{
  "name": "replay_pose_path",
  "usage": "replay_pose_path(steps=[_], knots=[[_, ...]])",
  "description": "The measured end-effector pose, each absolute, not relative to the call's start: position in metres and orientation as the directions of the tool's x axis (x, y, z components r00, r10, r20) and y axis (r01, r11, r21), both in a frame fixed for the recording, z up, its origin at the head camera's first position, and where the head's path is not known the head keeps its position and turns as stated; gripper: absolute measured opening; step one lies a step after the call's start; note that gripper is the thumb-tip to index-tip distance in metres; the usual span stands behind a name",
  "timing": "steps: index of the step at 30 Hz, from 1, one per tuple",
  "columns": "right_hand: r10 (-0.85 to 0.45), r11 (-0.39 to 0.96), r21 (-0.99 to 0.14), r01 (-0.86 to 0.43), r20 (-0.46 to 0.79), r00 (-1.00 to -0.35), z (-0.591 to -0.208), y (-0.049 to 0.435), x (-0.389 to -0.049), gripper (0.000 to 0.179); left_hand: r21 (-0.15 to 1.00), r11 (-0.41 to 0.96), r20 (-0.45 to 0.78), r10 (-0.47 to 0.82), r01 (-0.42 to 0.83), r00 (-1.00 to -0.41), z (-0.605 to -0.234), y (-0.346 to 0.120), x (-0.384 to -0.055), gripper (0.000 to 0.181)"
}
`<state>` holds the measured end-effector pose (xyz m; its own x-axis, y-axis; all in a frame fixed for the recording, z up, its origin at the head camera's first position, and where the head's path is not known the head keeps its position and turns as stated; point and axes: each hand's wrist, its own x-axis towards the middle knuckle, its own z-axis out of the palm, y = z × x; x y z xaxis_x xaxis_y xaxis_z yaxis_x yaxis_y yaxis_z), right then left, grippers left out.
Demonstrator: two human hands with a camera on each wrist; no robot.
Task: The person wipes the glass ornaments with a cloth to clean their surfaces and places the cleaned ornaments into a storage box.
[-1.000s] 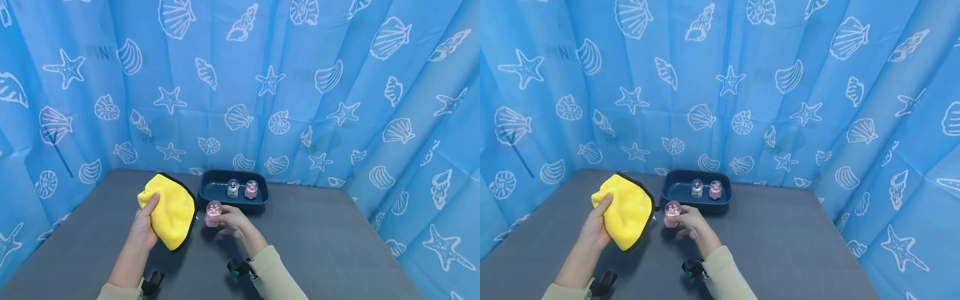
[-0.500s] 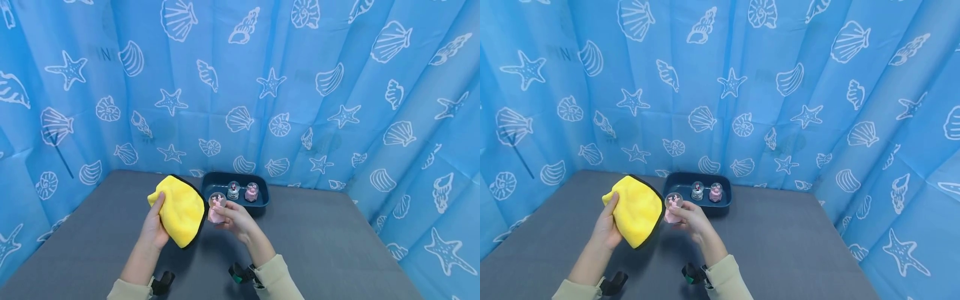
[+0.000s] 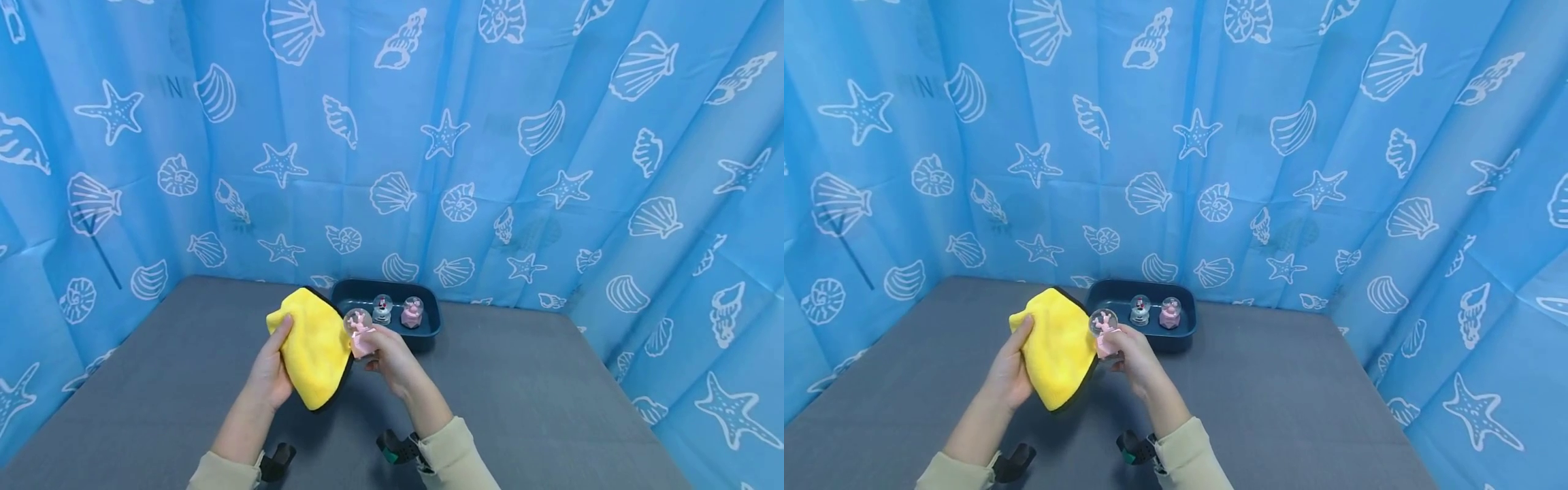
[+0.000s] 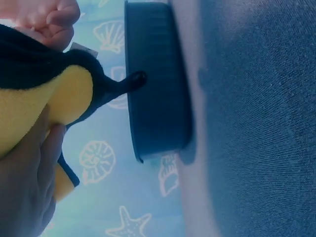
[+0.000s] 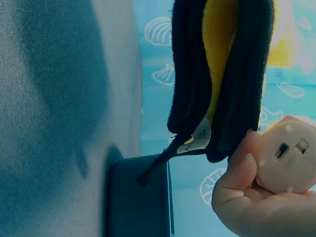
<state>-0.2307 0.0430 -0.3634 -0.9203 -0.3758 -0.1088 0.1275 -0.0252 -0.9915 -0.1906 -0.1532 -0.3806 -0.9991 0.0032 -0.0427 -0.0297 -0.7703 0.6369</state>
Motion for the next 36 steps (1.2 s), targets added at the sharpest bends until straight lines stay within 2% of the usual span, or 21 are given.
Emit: replay_pose_path(steps=[3, 8, 13, 18, 24, 29, 36], knots=[[-0.384, -0.027, -0.993, 0.116, -0.097, -0.918, -0.362, 0.044, -0.231, 0.029, 0.719, -0.695, -0.013, -0.008, -0.004, -1.0, -0.381, -0.149, -0.191, 0.022], [-0.38, -0.006, -0.998, 0.066, -0.059, -0.923, -0.364, 0.045, -0.231, 0.043, 0.87, -0.493, 0.015, -0.028, 0.027, -0.999, -0.382, -0.135, -0.192, 0.038], [-0.415, 0.001, -1.0, -0.01, 0.008, -0.91, -0.367, 0.044, -0.228, 0.044, 0.927, -0.369, 0.061, -0.05, 0.075, -0.997, -0.386, -0.12, -0.195, 0.051], [-0.5, -0.031, -0.998, -0.059, 0.066, -0.863, -0.368, 0.042, -0.225, 0.045, 0.929, -0.346, 0.084, -0.147, 0.131, -0.986, -0.39, -0.109, -0.197, 0.056], [-0.514, 0.001, -1.0, -0.03, 0.025, -0.858, -0.368, 0.039, -0.222, 0.05, 0.914, -0.363, 0.079, -0.276, 0.18, -0.958, -0.391, -0.1, -0.195, 0.047], [-0.497, 0.008, -1.0, -0.014, 0.008, -0.868, -0.369, 0.038, -0.22, 0.046, 0.922, -0.363, 0.001, -0.348, 0.136, -0.938, -0.389, -0.097, -0.194, 0.051], [-0.527, -0.077, -0.997, 0.015, 0.028, -0.849, -0.368, 0.044, -0.219, 0.044, 0.935, -0.34, -0.044, -0.396, 0.102, -0.917, -0.385, -0.104, -0.199, 0.063]])
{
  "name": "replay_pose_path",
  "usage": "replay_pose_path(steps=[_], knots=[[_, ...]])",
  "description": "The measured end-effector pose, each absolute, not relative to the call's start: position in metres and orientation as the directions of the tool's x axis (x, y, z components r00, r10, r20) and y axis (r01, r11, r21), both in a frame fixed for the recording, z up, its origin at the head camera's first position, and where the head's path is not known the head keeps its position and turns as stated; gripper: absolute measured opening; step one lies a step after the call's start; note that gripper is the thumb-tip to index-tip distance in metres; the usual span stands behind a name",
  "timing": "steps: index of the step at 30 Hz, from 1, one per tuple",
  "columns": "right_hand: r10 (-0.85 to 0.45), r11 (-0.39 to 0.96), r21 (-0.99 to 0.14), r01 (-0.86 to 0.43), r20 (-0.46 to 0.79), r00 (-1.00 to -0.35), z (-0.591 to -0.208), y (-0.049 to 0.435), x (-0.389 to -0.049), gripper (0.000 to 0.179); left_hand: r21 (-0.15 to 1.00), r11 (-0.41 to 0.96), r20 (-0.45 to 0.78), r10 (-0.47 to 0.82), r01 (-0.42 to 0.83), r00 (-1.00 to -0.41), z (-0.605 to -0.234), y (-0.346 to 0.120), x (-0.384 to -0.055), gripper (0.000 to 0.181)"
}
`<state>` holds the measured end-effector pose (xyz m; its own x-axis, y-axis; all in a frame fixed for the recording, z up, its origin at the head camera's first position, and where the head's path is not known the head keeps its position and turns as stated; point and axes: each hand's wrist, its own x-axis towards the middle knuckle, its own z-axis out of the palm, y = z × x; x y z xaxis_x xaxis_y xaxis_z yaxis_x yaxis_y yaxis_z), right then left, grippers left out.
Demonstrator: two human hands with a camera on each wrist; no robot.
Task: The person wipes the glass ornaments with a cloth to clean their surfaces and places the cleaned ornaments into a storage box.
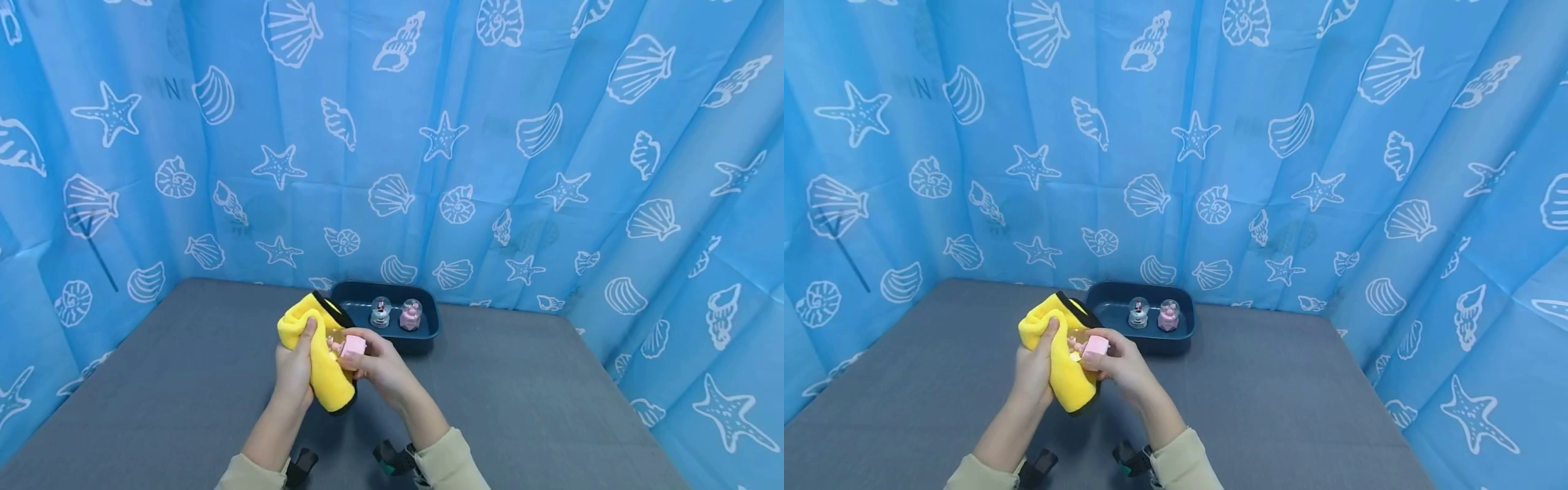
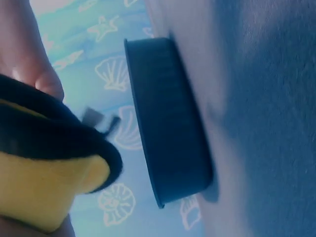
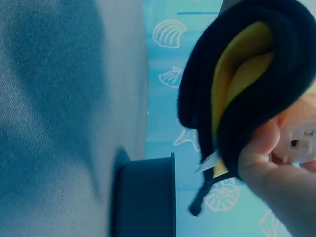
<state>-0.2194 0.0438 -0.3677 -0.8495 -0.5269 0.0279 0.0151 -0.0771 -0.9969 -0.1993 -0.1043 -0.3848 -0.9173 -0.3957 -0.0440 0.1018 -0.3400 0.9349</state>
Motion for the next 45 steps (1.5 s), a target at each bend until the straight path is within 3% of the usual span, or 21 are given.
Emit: replay_pose_path(steps=[7, 13, 20, 27, 33, 40, 45], knots=[[-0.562, -0.171, -0.981, 0.094, 0.019, -0.827, -0.363, 0.052, -0.222, 0.04, 0.94, -0.325, 0.006, -0.296, 0.107, -0.955, -0.383, -0.113, -0.198, 0.059], [-0.529, -0.058, -0.995, 0.083, -0.04, -0.848, -0.361, 0.049, -0.222, 0.049, 0.952, -0.247, 0.154, -0.118, 0.179, -0.981, -0.387, -0.108, -0.196, 0.058], [-0.511, -0.044, -0.996, 0.075, -0.042, -0.859, -0.364, 0.042, -0.22, 0.052, 0.929, -0.246, 0.238, -0.181, 0.278, -0.954, -0.39, -0.098, -0.192, 0.048], [-0.507, -0.055, -0.991, 0.126, -0.08, -0.858, -0.366, 0.042, -0.218, 0.052, 0.949, -0.235, 0.147, -0.264, 0.211, -0.953, -0.394, -0.097, -0.193, 0.043], [-0.584, -0.163, -0.965, 0.203, -0.071, -0.808, -0.368, 0.051, -0.221, 0.053, 0.972, -0.203, 0.045, -0.316, 0.115, -0.948, -0.391, -0.103, -0.196, 0.047], [-0.527, -0.145, -0.979, 0.146, -0.048, -0.848, -0.366, 0.058, -0.222, 0.044, 0.949, -0.302, 0.053, -0.148, 0.096, -0.988, -0.383, -0.109, -0.196, 0.059], [-0.51, -0.067, -0.997, 0.048, -0.007, -0.86, -0.365, 0.058, -0.224, 0.05, 0.952, -0.302, 0.028, -0.073, 0.049, -0.997, -0.381, -0.107, -0.194, 0.056]])
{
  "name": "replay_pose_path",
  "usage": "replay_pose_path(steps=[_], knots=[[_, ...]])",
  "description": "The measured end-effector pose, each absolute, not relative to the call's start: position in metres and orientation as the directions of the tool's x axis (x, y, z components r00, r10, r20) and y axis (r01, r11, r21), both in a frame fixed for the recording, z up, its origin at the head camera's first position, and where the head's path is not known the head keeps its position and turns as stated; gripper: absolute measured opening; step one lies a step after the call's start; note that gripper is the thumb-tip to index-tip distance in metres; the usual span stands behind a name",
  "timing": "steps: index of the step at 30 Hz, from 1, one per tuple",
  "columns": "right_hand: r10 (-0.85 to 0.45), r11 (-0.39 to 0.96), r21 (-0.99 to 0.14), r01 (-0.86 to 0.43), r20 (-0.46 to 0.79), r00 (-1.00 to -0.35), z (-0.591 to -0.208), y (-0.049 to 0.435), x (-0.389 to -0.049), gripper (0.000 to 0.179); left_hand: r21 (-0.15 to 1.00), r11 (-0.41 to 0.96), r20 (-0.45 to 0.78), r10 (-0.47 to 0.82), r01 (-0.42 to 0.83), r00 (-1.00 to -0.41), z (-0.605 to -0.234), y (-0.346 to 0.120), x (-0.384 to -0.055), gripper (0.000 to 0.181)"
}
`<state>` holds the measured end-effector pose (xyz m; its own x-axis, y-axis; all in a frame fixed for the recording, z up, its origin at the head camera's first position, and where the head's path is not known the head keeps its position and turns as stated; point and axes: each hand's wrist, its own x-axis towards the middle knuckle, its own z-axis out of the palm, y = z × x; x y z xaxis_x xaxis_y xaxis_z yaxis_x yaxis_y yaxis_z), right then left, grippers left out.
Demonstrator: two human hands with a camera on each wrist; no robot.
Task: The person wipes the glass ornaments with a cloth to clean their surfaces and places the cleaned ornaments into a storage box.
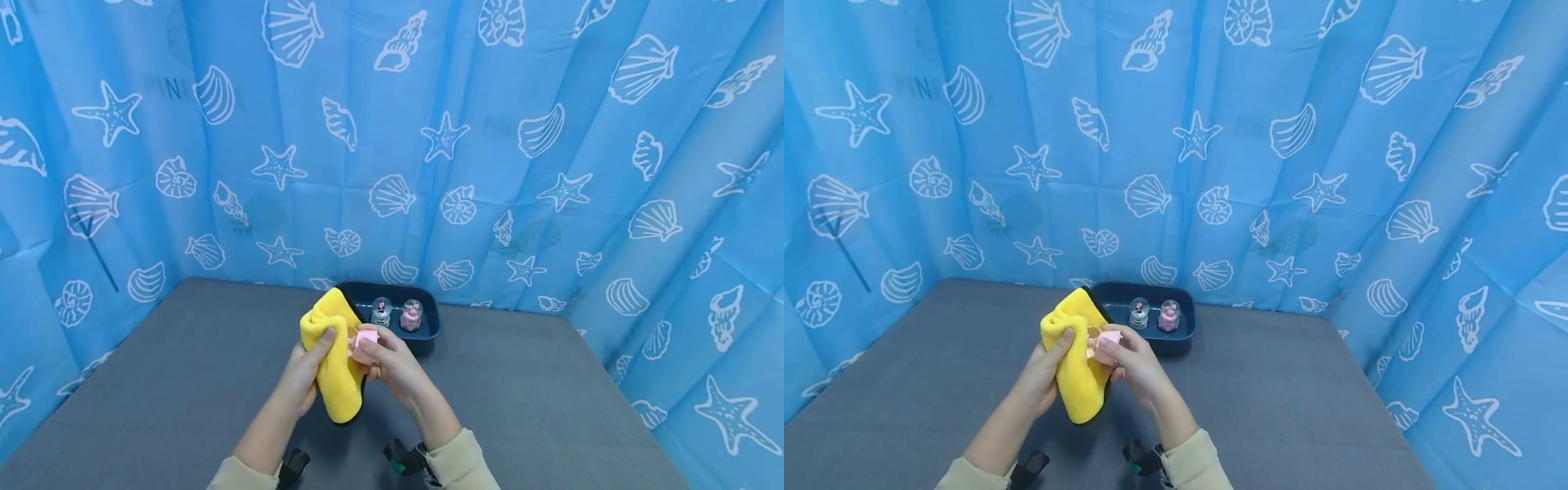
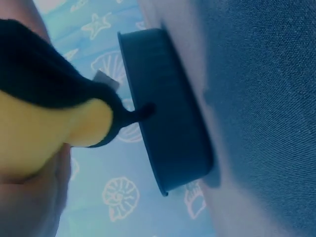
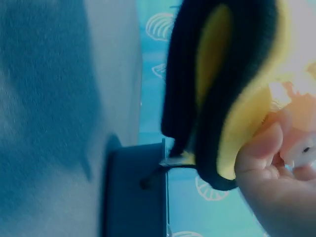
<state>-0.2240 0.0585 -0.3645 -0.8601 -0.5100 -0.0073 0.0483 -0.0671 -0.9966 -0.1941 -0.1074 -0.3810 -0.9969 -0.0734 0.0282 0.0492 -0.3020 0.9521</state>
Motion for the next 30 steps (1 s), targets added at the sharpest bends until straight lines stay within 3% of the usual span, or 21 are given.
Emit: replay_pose_path(steps=[5, 12, 19, 25, 30], knots=[[-0.542, 0.009, -0.994, -0.107, 0.085, -0.836, -0.366, 0.061, -0.226, 0.049, 0.956, -0.283, 0.06, -0.049, 0.072, -0.997, -0.382, -0.104, -0.194, 0.057], [-0.594, 0.036, -0.978, -0.203, 0.142, -0.792, -0.369, 0.058, -0.225, 0.047, 0.965, -0.255, -0.006, -0.232, 0.055, -0.973, -0.381, -0.095, -0.19, 0.061], [-0.598, 0.057, -0.963, -0.264, 0.179, -0.782, -0.371, 0.054, -0.219, 0.046, 0.951, -0.306, -0.067, -0.361, 0.05, -0.93, -0.376, -0.093, -0.19, 0.049], [-0.601, 0.014, -0.975, -0.22, 0.168, -0.781, -0.373, 0.056, -0.221, 0.049, 0.94, -0.333, -0.071, -0.388, 0.068, -0.919, -0.378, -0.099, -0.193, 0.049], [-0.587, -0.075, -0.991, -0.106, 0.13, -0.799, -0.375, 0.06, -0.224, 0.048, 0.927, -0.373, -0.084, -0.323, 0.045, -0.943, -0.38, -0.109, -0.194, 0.051]])
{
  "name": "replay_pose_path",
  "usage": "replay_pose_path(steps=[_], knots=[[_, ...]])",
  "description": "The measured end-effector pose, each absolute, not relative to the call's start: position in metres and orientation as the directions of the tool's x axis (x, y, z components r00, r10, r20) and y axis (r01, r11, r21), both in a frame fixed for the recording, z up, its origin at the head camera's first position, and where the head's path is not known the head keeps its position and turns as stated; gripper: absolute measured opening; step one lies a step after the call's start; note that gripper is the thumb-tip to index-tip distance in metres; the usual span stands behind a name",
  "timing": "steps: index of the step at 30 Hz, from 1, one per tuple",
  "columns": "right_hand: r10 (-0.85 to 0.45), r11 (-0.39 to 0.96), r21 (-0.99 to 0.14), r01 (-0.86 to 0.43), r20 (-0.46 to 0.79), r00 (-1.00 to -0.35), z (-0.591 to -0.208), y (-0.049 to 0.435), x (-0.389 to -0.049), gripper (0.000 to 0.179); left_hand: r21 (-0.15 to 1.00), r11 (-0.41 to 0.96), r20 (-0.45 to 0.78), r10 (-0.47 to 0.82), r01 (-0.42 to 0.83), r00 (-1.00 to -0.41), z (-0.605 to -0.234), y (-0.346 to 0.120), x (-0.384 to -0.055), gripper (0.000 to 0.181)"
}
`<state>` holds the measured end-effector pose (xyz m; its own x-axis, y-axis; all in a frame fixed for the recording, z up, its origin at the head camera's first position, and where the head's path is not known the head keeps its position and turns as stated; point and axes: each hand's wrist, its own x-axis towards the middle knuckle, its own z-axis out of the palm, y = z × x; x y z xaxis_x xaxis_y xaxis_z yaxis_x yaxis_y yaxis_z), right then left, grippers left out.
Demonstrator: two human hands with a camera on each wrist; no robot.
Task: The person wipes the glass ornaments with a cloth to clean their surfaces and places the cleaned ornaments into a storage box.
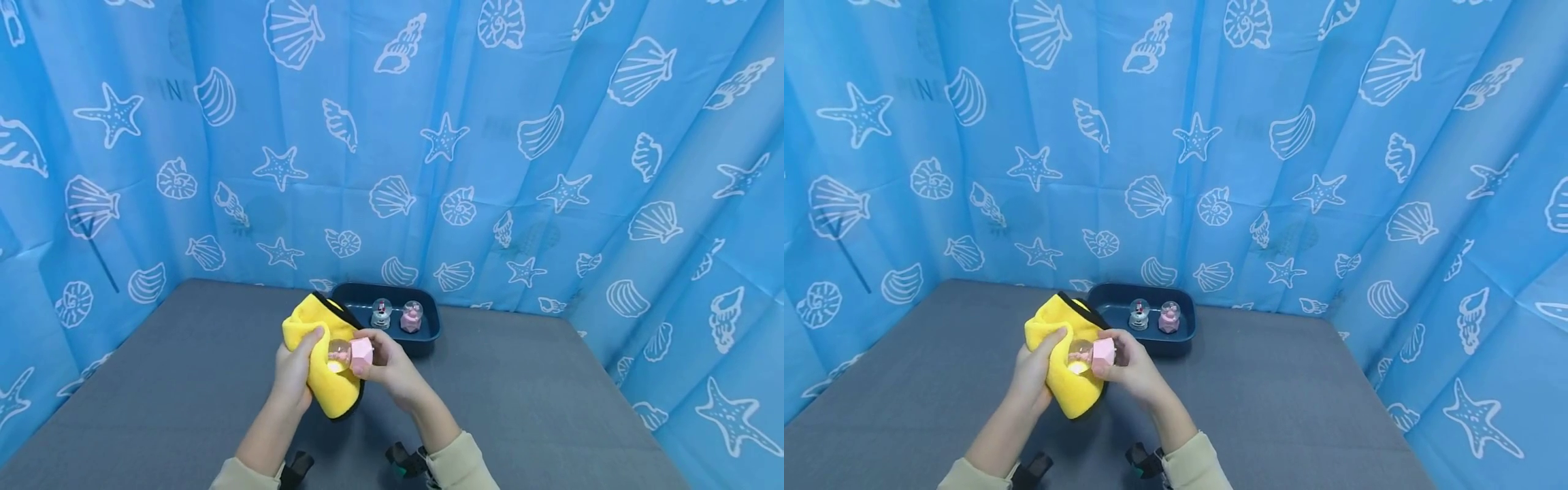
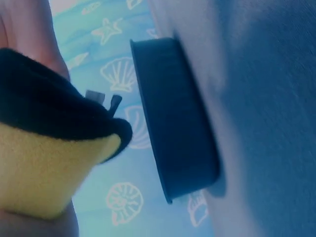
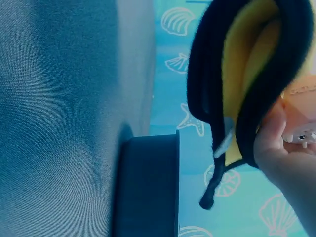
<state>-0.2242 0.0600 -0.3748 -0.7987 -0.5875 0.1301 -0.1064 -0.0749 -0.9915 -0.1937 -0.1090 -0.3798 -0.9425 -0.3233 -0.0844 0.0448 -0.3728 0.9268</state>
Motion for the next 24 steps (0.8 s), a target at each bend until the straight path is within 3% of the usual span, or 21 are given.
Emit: replay_pose_path(steps=[4, 10, 17, 24], knots=[[-0.526, -0.161, -0.987, -0.001, 0.087, -0.846, -0.375, 0.061, -0.226, 0.045, 0.927, -0.372, -0.032, -0.201, 0.046, -0.979, -0.38, -0.114, -0.192, 0.048], [-0.523, -0.174, -0.985, 0.007, 0.086, -0.848, -0.371, 0.063, -0.227, 0.048, 0.958, -0.276, 0.076, -0.036, 0.083, -0.996, -0.377, -0.112, -0.189, 0.05], [-0.518, -0.179, -0.982, 0.062, 0.04, -0.855, -0.368, 0.064, -0.226, 0.047, 0.973, -0.197, 0.093, -0.164, 0.125, -0.982, -0.383, -0.108, -0.19, 0.051], [-0.596, -0.277, -0.953, 0.123, 0.07, -0.8, -0.367, 0.069, -0.225, 0.027, 0.969, -0.175, 0.116, -0.304, 0.175, -0.946, -0.388, -0.108, -0.191, 0.046]])
